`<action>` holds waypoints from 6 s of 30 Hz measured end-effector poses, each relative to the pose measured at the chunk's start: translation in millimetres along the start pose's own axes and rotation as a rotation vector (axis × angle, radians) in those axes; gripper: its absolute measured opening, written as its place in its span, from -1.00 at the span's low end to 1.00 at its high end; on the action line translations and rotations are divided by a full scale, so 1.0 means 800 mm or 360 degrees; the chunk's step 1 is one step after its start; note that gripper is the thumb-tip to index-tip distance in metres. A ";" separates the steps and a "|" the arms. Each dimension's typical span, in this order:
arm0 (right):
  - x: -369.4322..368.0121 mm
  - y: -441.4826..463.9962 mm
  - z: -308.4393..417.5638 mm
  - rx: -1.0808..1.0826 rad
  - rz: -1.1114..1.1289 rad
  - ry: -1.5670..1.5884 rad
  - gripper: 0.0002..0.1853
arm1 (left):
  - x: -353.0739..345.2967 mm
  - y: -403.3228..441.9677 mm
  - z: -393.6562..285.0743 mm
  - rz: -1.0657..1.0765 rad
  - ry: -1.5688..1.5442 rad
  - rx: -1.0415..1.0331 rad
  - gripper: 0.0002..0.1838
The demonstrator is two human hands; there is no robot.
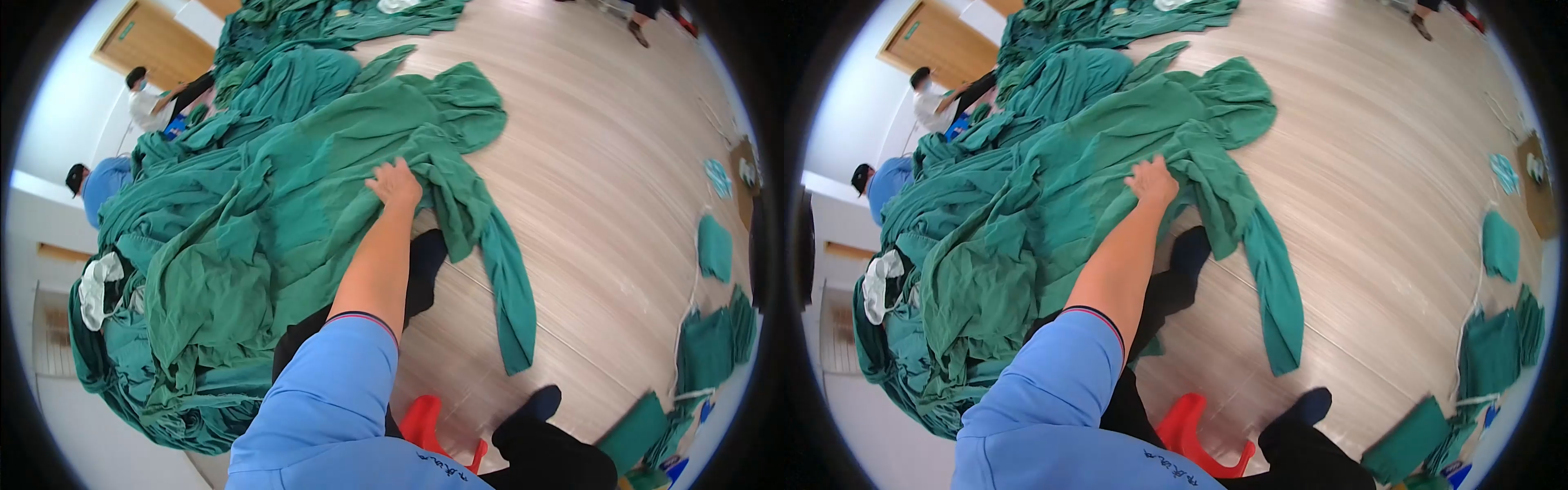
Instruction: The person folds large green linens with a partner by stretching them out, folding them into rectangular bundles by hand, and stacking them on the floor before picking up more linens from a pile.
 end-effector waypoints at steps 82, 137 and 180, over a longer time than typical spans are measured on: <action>-0.096 -0.279 0.901 0.2763 -0.0458 -0.0865 -0.26 | 0.307 0.146 -0.155 -0.0582 -0.0374 -0.1138 -0.70; 0.320 -0.170 0.766 0.2048 -0.1900 0.0676 -0.72 | 0.305 0.249 -0.148 -0.1068 0.0098 -0.0837 -0.63; 0.295 -0.108 0.594 0.1592 -0.1405 -0.0203 -0.79 | -0.058 0.139 0.087 0.1493 -0.0900 -0.0269 -0.44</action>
Point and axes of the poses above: each hand's wrist, its own y-axis towards the middle knuckle, its own x-axis out of the back of the hand, z = x × y, the point moved 3 cm from there along y, towards the middle knuckle, and after that the axes turned 15 degrees about y, right-handed, at the moved point
